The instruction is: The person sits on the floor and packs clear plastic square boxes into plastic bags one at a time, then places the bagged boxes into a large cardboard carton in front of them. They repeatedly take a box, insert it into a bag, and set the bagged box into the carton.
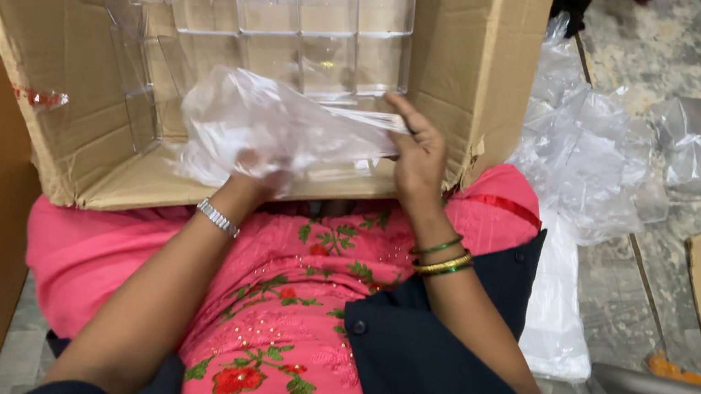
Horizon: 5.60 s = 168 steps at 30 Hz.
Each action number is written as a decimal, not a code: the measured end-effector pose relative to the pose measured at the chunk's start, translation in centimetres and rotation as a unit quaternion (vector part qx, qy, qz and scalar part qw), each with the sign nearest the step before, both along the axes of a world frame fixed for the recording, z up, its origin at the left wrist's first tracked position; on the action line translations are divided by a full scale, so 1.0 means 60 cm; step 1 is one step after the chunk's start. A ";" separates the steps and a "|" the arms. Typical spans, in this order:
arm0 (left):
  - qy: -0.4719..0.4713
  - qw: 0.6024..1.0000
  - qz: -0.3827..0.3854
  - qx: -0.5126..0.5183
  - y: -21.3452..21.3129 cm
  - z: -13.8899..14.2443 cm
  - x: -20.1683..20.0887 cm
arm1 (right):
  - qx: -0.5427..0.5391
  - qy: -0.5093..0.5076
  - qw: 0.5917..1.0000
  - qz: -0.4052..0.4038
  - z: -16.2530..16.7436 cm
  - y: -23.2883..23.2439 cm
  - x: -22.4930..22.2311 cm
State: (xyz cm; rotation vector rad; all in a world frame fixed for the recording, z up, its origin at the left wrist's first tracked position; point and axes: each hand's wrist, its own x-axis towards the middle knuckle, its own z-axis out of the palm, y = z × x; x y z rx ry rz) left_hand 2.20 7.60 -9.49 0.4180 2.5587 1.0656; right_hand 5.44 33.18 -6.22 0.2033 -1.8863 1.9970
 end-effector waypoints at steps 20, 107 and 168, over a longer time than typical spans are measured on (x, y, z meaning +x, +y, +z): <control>0.219 0.947 0.018 0.235 0.066 0.186 0.205 | -0.257 -0.151 0.844 0.445 0.141 -0.028 0.241; -0.092 0.907 0.192 0.363 -0.229 0.231 -0.001 | -0.212 -0.142 0.939 0.231 0.226 -0.190 -0.041; -0.094 0.753 -0.071 0.648 0.000 0.274 0.219 | -0.076 -0.022 0.987 -0.142 0.117 0.162 0.200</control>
